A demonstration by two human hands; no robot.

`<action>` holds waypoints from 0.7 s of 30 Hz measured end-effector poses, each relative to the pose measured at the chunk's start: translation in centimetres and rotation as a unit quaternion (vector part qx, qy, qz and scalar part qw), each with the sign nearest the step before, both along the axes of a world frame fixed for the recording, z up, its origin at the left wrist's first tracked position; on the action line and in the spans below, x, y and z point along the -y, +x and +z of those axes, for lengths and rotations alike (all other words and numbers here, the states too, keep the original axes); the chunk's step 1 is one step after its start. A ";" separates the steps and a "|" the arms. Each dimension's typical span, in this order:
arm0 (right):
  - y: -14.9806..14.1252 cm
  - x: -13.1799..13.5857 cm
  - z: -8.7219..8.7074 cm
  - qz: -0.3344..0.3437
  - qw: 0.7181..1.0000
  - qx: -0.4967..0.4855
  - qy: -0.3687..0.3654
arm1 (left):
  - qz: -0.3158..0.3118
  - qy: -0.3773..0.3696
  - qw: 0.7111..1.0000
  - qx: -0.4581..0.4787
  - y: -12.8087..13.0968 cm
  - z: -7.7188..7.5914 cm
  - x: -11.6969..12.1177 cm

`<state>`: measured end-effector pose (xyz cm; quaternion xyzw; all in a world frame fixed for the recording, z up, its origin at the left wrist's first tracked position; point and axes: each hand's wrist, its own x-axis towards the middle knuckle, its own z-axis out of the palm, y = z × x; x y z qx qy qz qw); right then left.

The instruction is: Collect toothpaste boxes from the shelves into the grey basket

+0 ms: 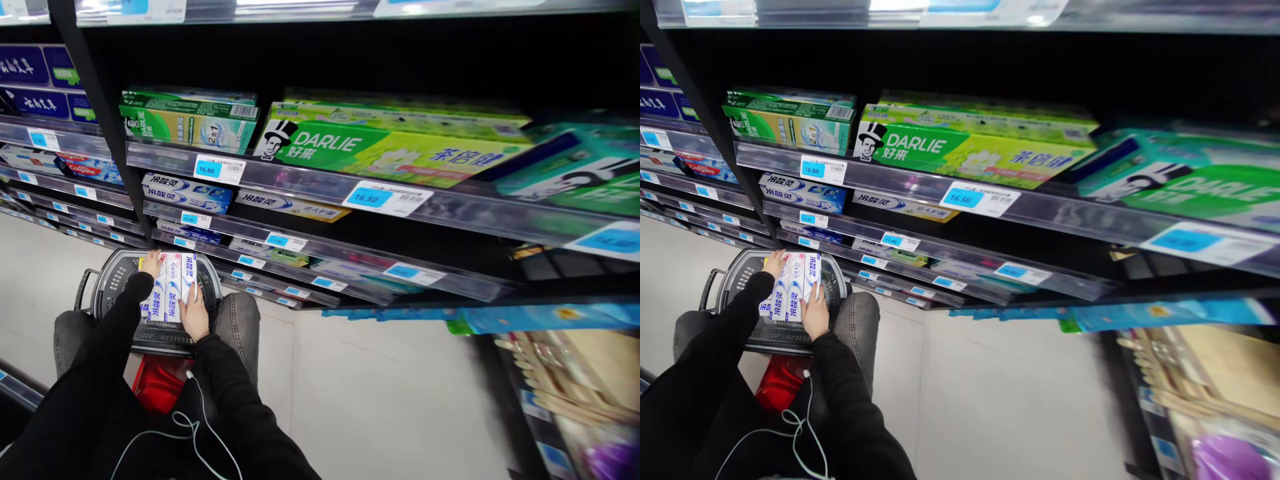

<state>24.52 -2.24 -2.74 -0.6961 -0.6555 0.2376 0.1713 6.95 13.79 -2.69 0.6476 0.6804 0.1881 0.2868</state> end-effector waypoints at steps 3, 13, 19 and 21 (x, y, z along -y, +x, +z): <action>-0.1 0.1 0.1 0.006 1.000 0.011 0.013 | 0.019 0.007 0.999 0.025 -0.3 0.2 0.9; -0.1 0.1 0.2 0.014 0.999 0.025 0.043 | 0.081 0.029 0.988 0.127 0.6 -1.6 9.1; 0.7 0.0 1.9 -0.016 0.994 -0.004 0.104 | 0.102 0.060 0.981 0.156 1.2 0.5 9.0; 4.3 -1.4 3.6 -0.071 0.979 -0.020 0.192 | 0.101 0.080 0.979 0.158 0.7 2.3 9.7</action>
